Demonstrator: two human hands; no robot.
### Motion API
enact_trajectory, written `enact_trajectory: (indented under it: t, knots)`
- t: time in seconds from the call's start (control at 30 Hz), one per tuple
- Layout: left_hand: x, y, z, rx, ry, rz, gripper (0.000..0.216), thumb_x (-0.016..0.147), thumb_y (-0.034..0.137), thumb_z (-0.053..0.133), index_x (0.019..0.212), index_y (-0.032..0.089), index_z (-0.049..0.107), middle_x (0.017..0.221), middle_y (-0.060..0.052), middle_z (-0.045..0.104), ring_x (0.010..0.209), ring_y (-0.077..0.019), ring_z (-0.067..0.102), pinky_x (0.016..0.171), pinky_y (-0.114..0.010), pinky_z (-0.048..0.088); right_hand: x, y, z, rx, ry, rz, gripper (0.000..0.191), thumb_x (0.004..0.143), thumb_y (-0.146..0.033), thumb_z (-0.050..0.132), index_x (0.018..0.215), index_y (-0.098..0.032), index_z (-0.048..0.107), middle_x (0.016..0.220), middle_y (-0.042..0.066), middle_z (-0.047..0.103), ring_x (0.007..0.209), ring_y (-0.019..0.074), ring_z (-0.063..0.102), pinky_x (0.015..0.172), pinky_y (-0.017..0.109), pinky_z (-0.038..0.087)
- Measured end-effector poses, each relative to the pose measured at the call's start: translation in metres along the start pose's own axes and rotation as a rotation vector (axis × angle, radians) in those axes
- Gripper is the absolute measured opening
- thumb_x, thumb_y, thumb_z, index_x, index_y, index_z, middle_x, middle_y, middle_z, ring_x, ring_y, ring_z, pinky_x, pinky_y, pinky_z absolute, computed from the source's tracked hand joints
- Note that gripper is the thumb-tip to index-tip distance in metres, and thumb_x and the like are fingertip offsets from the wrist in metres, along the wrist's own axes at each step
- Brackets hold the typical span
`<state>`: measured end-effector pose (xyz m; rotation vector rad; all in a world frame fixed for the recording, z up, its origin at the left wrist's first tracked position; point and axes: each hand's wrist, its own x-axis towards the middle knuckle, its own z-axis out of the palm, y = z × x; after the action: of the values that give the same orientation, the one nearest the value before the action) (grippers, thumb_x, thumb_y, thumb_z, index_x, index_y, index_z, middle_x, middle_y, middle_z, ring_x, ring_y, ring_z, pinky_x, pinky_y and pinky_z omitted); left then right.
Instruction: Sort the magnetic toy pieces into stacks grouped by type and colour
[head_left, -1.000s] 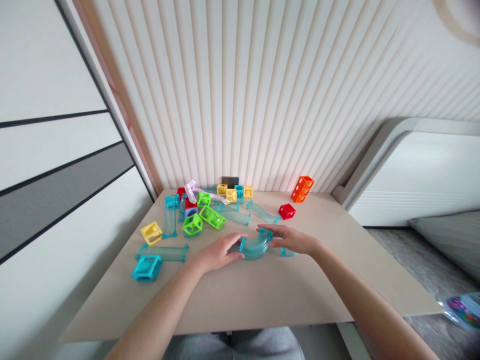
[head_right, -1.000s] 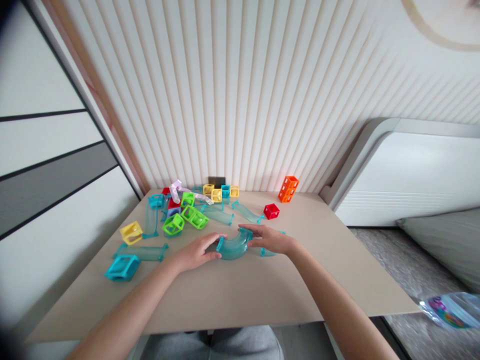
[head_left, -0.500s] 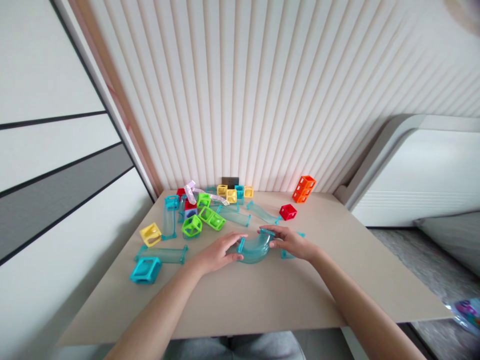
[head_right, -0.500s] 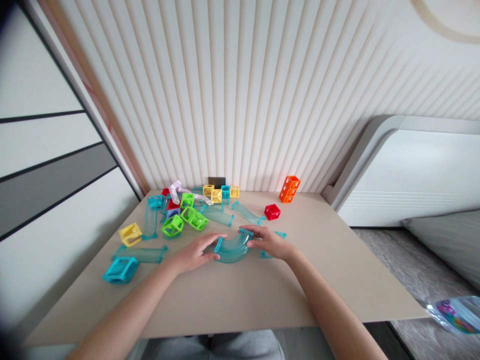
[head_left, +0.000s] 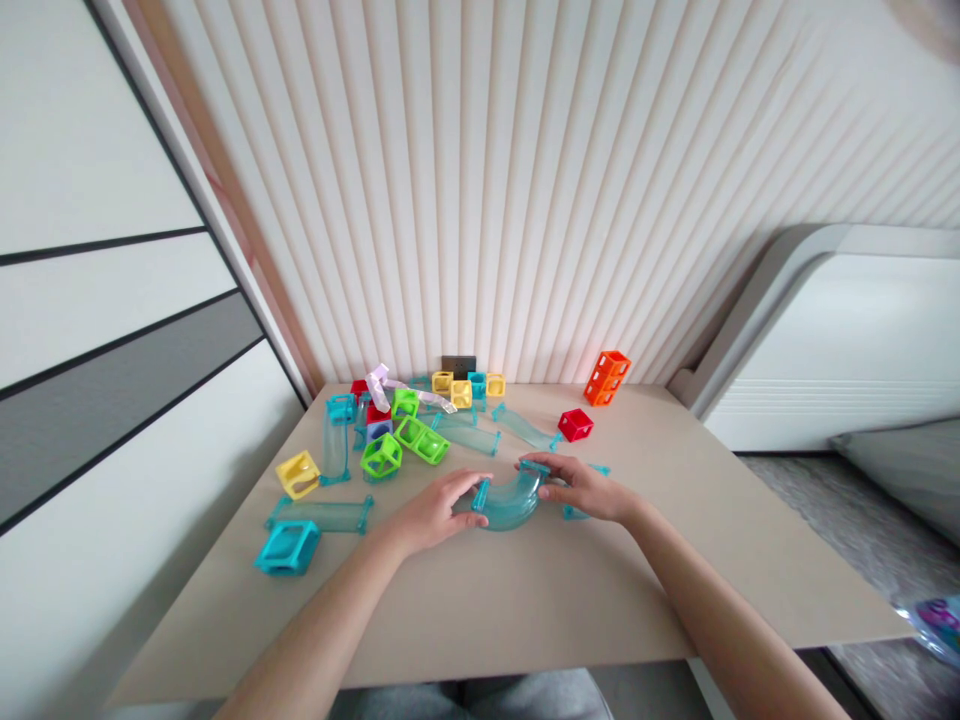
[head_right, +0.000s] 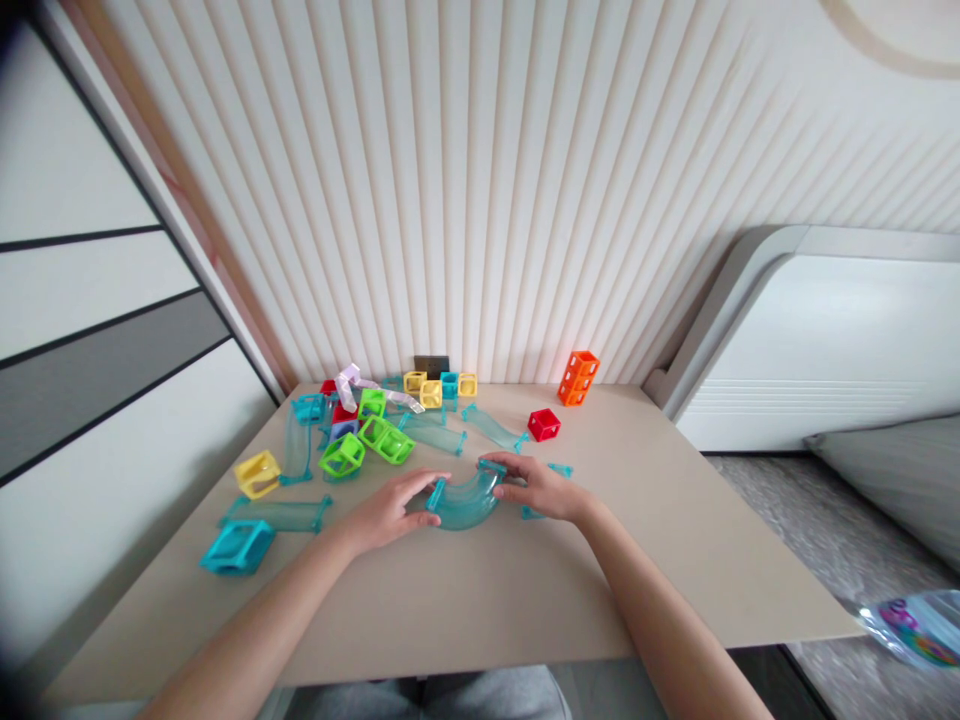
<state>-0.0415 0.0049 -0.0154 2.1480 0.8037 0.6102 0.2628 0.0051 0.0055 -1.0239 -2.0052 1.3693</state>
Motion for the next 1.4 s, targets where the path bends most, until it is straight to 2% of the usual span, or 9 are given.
enact_trajectory:
  t: [0.3, 0.53, 0.93, 1.4]
  knots:
    - [-0.0019, 0.0013, -0.0011, -0.019, 0.004, -0.019, 0.056, 0.088, 0.047, 0.065, 0.138, 0.026, 0.051, 0.134, -0.008, 0.063, 0.116, -0.0229, 0.062, 0.102, -0.034, 0.047, -0.0044, -0.0024, -0.0002, -0.096, 0.026, 0.000, 0.052, 0.088, -0.048, 0.066, 0.133, -0.024, 0.057, 0.133, 0.011, 0.061, 0.120, 0.0277, 0.058, 0.105, 0.048, 0.045]
    - [-0.0008, 0.0005, -0.0024, -0.059, -0.016, -0.030, 0.057, 0.088, 0.047, 0.066, 0.138, 0.026, 0.051, 0.136, -0.009, 0.061, 0.119, -0.0237, 0.061, 0.105, -0.036, 0.045, -0.0063, -0.0026, 0.0004, -0.197, 0.034, 0.006, 0.052, 0.088, -0.050, 0.065, 0.132, -0.024, 0.057, 0.131, 0.010, 0.062, 0.115, 0.0271, 0.060, 0.098, 0.041, 0.050]
    - [0.0002, 0.0008, -0.0055, -0.093, -0.037, -0.031, 0.061, 0.084, 0.048, 0.070, 0.138, 0.025, 0.053, 0.138, -0.010, 0.060, 0.124, -0.0258, 0.058, 0.108, -0.040, 0.043, -0.0079, -0.0031, 0.0014, -0.240, 0.036, -0.007, 0.051, 0.087, -0.049, 0.066, 0.131, -0.024, 0.057, 0.127, 0.008, 0.064, 0.112, 0.0268, 0.061, 0.100, 0.042, 0.048]
    - [0.0012, -0.0020, -0.0053, -0.034, -0.035, -0.072, 0.061, 0.081, 0.051, 0.072, 0.133, 0.025, 0.057, 0.131, -0.010, 0.065, 0.116, -0.0249, 0.063, 0.102, -0.037, 0.047, -0.0082, -0.0084, 0.0016, -0.248, 0.039, -0.017, 0.051, 0.088, -0.050, 0.064, 0.131, -0.023, 0.057, 0.126, 0.009, 0.065, 0.110, 0.0268, 0.062, 0.098, 0.042, 0.049]
